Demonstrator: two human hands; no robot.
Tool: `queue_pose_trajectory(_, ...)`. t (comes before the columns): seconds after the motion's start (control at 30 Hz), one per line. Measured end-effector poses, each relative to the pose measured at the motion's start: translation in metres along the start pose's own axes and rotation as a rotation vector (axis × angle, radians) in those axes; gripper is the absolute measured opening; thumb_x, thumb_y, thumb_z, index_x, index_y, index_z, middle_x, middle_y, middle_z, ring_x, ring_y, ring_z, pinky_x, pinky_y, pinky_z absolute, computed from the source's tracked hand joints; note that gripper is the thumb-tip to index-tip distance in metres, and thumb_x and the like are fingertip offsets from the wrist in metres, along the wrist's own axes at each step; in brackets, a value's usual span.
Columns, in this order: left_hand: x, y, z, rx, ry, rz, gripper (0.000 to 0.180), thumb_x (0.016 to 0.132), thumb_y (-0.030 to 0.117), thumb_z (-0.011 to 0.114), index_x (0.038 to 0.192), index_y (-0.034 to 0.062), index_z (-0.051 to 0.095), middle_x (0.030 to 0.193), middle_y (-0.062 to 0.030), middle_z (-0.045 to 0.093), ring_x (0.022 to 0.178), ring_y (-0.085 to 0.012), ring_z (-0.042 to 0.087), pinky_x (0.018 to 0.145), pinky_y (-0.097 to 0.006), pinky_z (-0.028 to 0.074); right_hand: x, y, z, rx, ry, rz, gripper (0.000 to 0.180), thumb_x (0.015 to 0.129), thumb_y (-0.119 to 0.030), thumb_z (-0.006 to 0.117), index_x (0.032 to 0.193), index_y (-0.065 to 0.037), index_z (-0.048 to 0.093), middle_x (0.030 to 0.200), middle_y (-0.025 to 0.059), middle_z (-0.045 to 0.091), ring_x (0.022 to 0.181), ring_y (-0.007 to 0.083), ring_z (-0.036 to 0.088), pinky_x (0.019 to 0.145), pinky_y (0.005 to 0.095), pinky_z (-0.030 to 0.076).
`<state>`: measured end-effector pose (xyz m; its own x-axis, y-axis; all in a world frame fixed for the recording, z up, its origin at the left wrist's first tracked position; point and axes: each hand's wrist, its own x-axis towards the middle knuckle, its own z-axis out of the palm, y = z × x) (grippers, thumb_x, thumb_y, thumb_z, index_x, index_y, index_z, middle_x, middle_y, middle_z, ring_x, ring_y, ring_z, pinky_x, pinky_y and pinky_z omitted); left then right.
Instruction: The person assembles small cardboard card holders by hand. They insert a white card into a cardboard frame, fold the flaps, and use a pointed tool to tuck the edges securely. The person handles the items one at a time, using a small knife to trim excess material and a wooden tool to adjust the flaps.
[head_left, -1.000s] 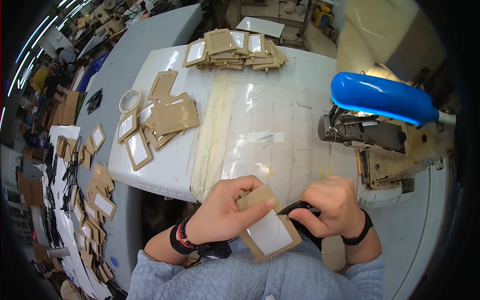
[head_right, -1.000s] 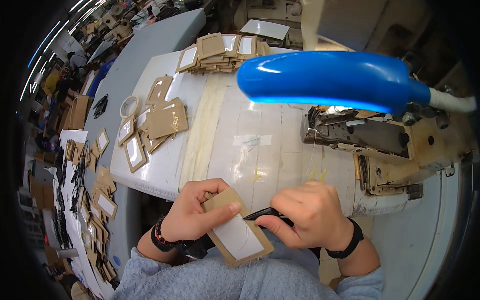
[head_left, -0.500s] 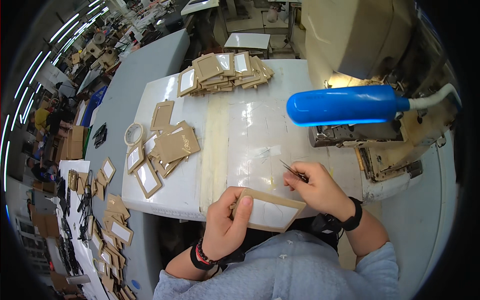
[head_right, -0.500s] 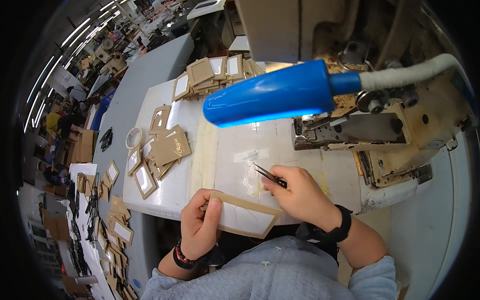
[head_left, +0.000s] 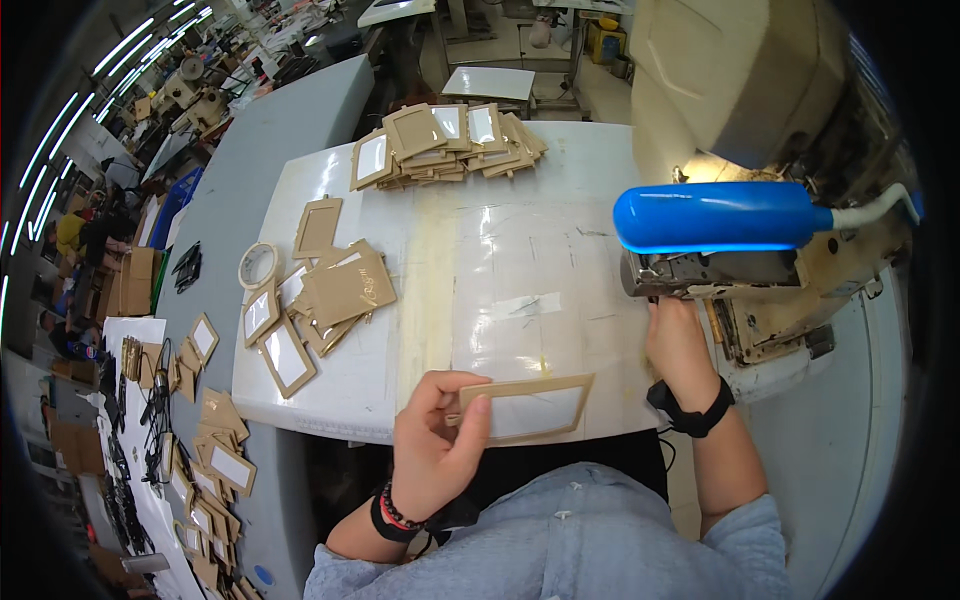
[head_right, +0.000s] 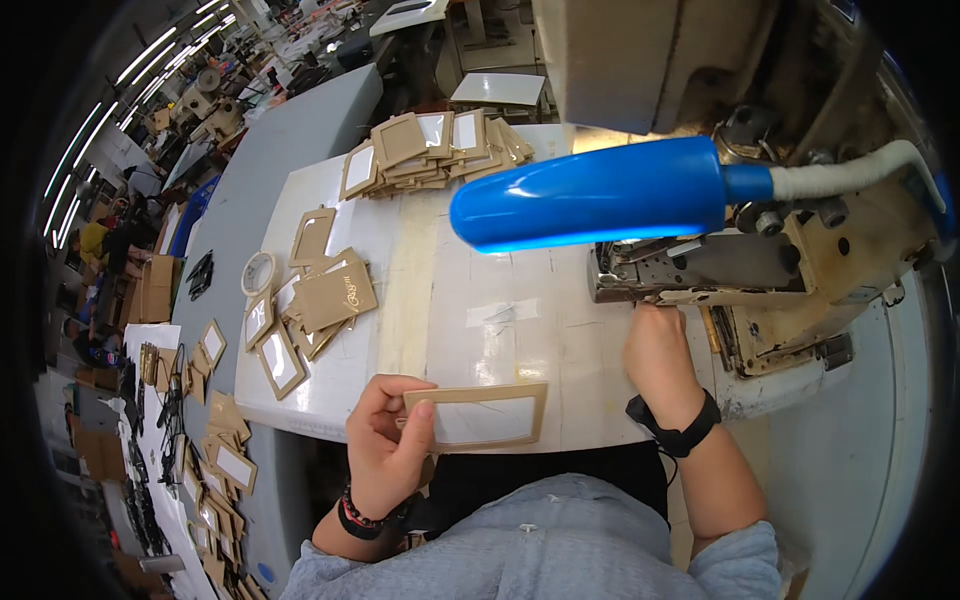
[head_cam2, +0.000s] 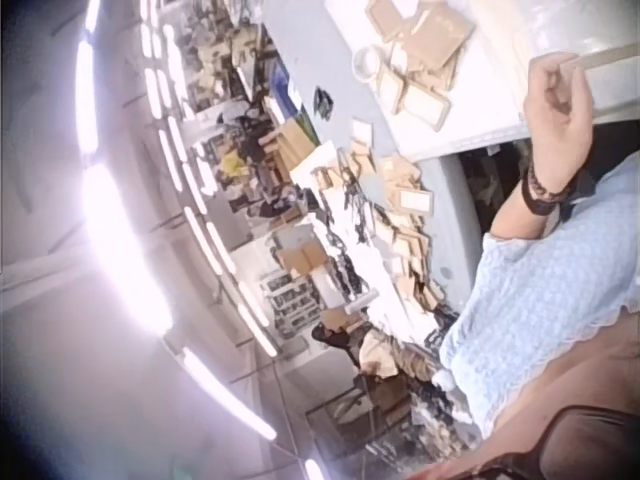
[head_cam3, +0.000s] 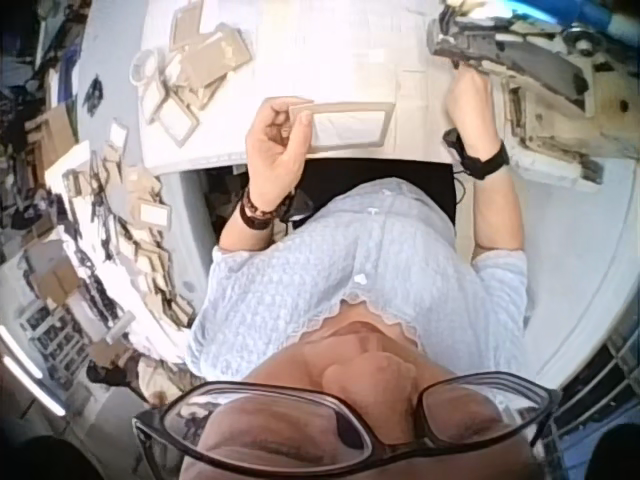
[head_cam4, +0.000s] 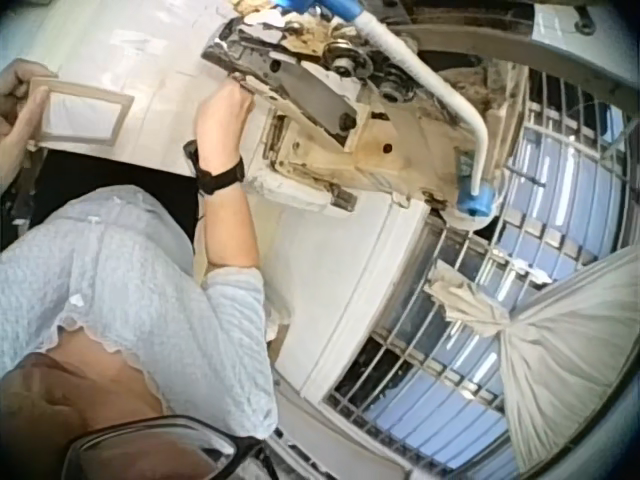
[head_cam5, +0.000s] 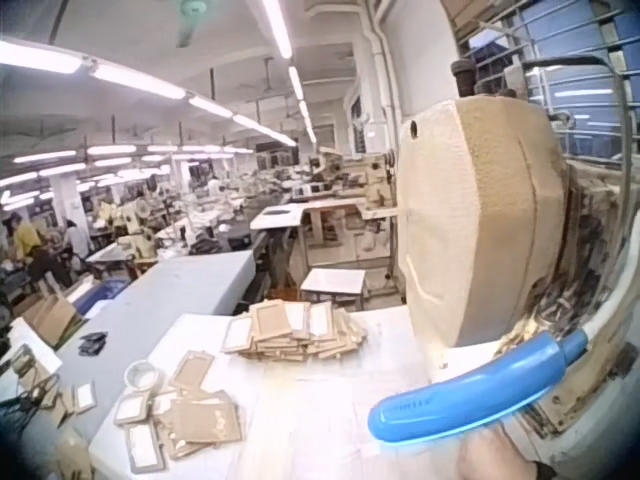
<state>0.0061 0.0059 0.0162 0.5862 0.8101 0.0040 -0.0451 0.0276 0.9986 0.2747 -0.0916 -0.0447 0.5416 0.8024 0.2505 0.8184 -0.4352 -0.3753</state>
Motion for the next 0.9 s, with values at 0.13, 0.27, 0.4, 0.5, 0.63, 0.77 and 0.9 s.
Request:
queue_pose_trajectory(0.13,0.001,-0.027,-0.026,-0.197,0.073,-0.2,0.015,0.093,0.001,0.053,0.108,-0.0005,0.052,0.093,-0.0053,0.064,0.081,-0.0057,0.058,0.065,-0.018,0.046,-0.011,0.002,-0.029,-0.219,0.23,-0.139,0.019,0.075,0.011,0.049,0.089,0.007,0.061,0.083,0.0256,0.062,0.077,0.0417,0.06,0.072,0.0448,0.048)
queue_pose_trajectory(0.27,-0.001,-0.042,-0.038,-0.445,0.076,-0.403,0.03,0.095,0.002,0.048,0.124,-0.003,0.048,0.106,-0.0102,0.062,0.086,-0.0118,0.062,0.077,-0.023,0.051,-0.029,0.029,-0.052,-0.035,0.068,0.202,0.008,0.081,-0.001,0.06,0.088,0.003,0.061,0.088,0.0214,0.063,0.083,0.04,0.06,0.075,0.045,0.048)
queue_pose_trajectory(0.4,-0.001,-0.047,-0.027,-0.644,-0.054,-0.607,0.037,0.096,0.003,0.041,0.13,-0.0098,0.041,0.118,-0.0159,0.058,0.102,-0.0194,0.062,0.086,-0.029,0.053,-0.02,0.032,-0.044,-0.004,0.088,0.132,0.012,0.083,-0.007,0.062,0.088,0.004,0.061,0.086,0.0208,0.064,0.082,0.0406,0.06,0.073,0.0457,0.048)
queue_pose_trajectory(0.5,0.007,-0.055,-0.021,-0.701,-0.191,-0.673,0.037,0.096,0.003,0.038,0.13,-0.012,0.04,0.123,-0.0206,0.056,0.108,-0.0237,0.061,0.09,-0.034,0.053,0.001,0.032,-0.011,-0.114,0.145,-0.091,0.023,0.086,-0.017,0.061,0.084,0.006,0.063,0.074,0.0212,0.063,0.071,0.0425,0.06,0.068,0.0462,0.049)
queue_pose_trajectory(0.63,0.003,-0.039,-0.016,-0.727,-0.227,-0.666,0.038,0.098,0.005,0.037,0.135,-0.0044,0.036,0.126,-0.0168,0.053,0.111,-0.0227,0.058,0.092,-0.038,0.052,0.01,0.044,0.01,-0.496,-0.038,-0.203,0.016,0.08,-0.014,0.06,0.071,-0.001,0.065,0.059,0.0148,0.06,0.055,0.032,0.062,0.055,0.0404,0.05)
queue_pose_trajectory(0.77,-0.005,-0.033,-0.01,-0.618,-0.166,-0.585,0.043,0.096,0.004,0.041,0.139,-0.0014,0.033,0.13,-0.0131,0.051,0.109,-0.0187,0.058,0.089,-0.032,0.051,0.008,0.047,0.0,-0.54,-0.03,-0.276,0.013,0.075,-0.005,0.055,0.067,-0.002,0.063,0.059,0.0148,0.061,0.053,0.029,0.063,0.052,0.0401,0.051)
queue_pose_trajectory(0.9,-0.007,-0.035,-0.007,-0.474,-0.122,-0.472,0.044,0.095,0.003,0.044,0.138,-0.0013,0.038,0.127,-0.0071,0.053,0.098,-0.0094,0.055,0.076,-0.023,0.047,-0.023,0.005,-0.05,-0.137,-0.117,-0.069,0.014,0.09,0.001,0.046,0.101,0.008,0.052,0.099,0.0294,0.056,0.087,0.0456,0.056,0.076,0.0477,0.046)
